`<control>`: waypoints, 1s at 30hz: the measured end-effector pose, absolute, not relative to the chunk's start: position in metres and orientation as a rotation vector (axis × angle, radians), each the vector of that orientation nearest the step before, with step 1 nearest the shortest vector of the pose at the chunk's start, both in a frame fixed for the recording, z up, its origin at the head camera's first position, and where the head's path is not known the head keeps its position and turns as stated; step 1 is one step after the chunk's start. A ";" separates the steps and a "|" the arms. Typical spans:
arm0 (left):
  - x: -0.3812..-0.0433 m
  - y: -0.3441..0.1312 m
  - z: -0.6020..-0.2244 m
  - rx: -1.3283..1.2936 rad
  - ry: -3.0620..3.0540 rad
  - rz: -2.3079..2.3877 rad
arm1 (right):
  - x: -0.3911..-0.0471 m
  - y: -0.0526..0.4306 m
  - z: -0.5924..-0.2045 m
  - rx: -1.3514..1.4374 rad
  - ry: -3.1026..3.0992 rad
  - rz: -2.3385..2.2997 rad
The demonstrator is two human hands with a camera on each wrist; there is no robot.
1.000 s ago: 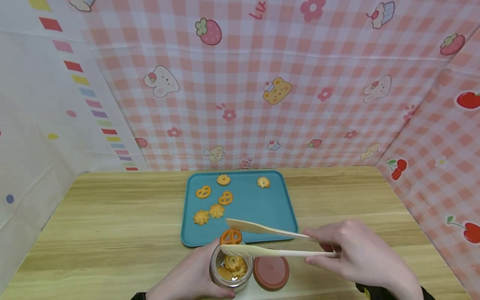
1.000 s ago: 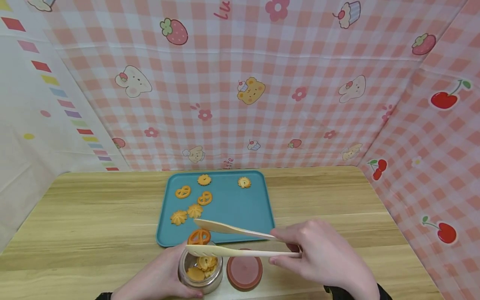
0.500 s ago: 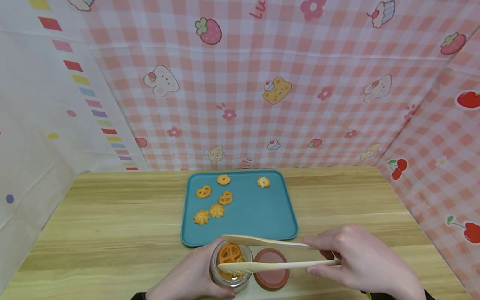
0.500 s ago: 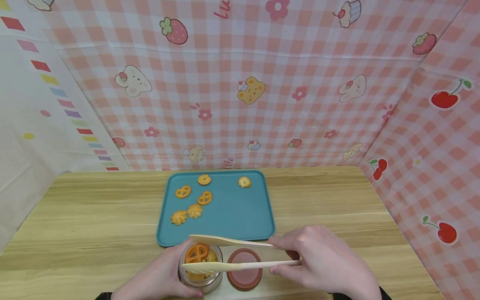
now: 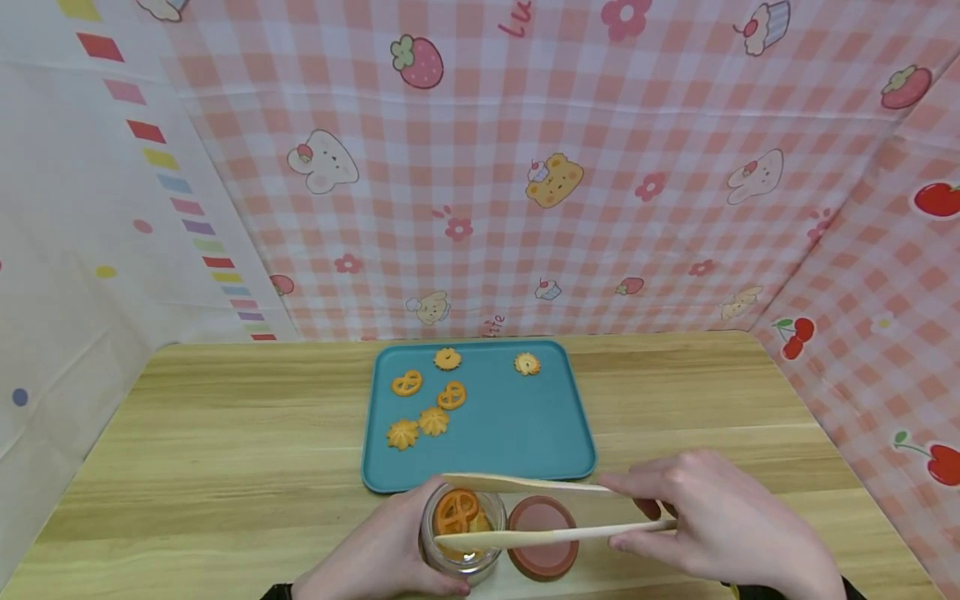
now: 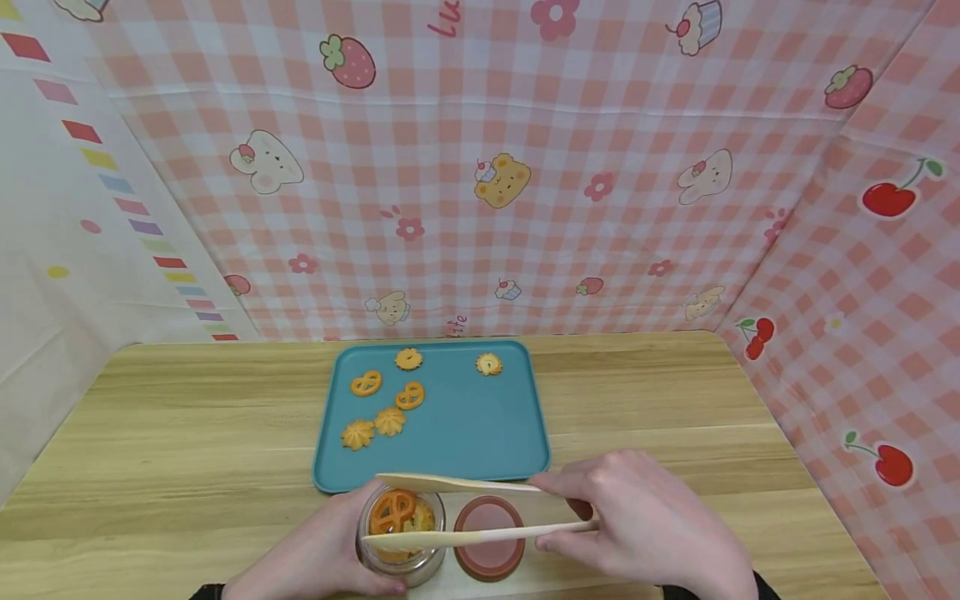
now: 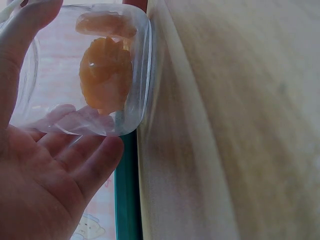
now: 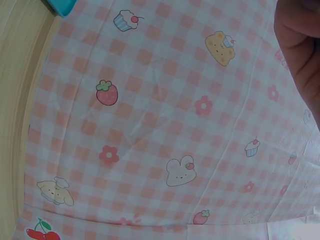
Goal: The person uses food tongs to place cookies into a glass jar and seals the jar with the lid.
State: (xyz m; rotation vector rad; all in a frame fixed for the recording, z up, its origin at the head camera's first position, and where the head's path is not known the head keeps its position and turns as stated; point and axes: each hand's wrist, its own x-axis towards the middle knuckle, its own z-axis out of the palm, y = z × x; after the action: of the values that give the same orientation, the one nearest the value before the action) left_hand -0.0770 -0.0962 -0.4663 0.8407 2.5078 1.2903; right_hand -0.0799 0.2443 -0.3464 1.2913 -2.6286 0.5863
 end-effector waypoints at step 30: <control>-0.079 -0.097 -0.467 0.897 2.488 1.338 | -0.095 0.231 -0.357 0.863 -2.737 0.436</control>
State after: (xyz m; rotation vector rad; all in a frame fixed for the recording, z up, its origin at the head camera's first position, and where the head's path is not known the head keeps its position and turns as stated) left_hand -0.0791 -0.0969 -0.4671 0.8968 2.4877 1.3378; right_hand -0.0949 0.2314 -0.3565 0.8631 -2.7374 0.4362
